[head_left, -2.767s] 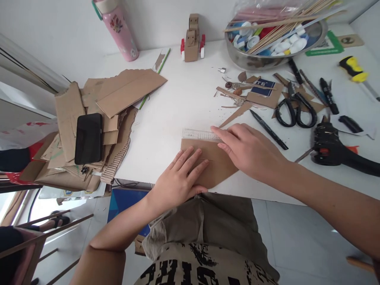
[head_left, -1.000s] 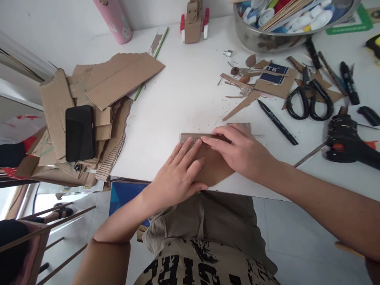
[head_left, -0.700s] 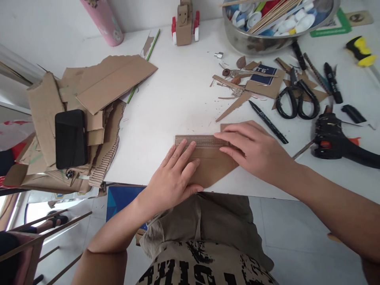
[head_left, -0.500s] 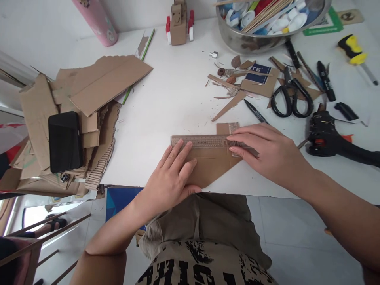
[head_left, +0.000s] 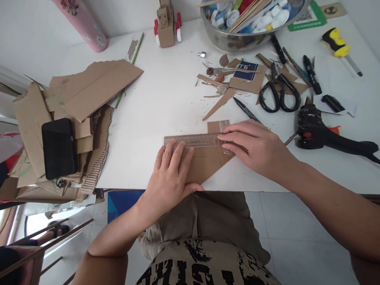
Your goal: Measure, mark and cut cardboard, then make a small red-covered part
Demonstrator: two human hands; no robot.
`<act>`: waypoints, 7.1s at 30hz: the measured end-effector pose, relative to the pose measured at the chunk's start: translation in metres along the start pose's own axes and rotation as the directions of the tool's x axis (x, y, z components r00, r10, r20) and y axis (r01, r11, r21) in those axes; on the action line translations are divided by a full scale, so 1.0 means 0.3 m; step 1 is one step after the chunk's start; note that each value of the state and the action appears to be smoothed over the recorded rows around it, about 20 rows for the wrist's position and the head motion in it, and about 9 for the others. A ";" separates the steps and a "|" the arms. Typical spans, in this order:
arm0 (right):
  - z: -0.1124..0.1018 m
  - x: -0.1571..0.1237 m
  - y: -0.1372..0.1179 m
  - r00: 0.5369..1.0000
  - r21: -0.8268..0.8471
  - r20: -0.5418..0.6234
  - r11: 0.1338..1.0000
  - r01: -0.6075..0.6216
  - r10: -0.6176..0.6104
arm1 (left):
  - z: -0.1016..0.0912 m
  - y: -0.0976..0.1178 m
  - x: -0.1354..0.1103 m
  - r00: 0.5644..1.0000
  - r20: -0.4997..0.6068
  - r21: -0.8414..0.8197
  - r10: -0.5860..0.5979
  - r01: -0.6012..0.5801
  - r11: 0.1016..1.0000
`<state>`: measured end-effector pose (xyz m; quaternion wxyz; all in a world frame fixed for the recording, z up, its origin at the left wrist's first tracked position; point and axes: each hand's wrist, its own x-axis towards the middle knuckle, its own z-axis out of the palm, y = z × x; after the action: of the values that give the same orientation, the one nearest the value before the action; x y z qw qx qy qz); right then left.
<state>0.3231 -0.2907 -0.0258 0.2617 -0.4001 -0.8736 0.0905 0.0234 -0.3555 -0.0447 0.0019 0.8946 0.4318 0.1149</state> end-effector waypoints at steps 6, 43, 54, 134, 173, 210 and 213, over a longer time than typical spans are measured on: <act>0.002 -0.001 0.007 0.999 -0.013 0.009 0.999 0.037 -0.037 | 0.006 -0.005 -0.005 1.000 -0.006 -0.033 0.003 -0.003 0.999; -0.185 0.007 -0.108 0.753 0.393 0.024 0.686 -0.612 0.657 | -0.033 0.077 0.217 0.979 0.189 -0.057 0.078 -0.068 0.996; -0.100 0.032 -0.137 0.889 0.073 0.074 0.886 -0.457 0.452 | -0.173 -0.170 0.100 0.911 0.244 -0.416 0.332 -0.211 0.884; 0.081 0.135 0.083 0.986 -0.132 0.159 0.991 -0.023 0.044 | -0.029 -0.115 0.074 0.988 0.129 -0.122 0.082 -0.067 0.990; 0.025 0.164 0.055 0.979 -0.100 0.133 0.981 0.166 -0.152 | -0.046 -0.097 0.100 0.990 0.121 -0.034 0.070 -0.067 0.997; -0.298 0.253 -0.021 0.556 -0.375 0.198 0.586 -0.718 0.807 | -0.016 -0.085 0.117 0.999 -0.018 0.019 0.036 -0.035 0.999; -0.225 0.265 -0.021 0.577 -0.498 0.291 0.636 -0.589 0.763 | -0.020 -0.084 0.120 0.999 -0.004 0.027 0.033 -0.033 0.999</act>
<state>0.3115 -0.2391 0.0642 -0.0930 -0.7113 -0.6854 0.1248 0.0243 -0.3124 -0.0341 -0.0131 0.9013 0.4186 0.1109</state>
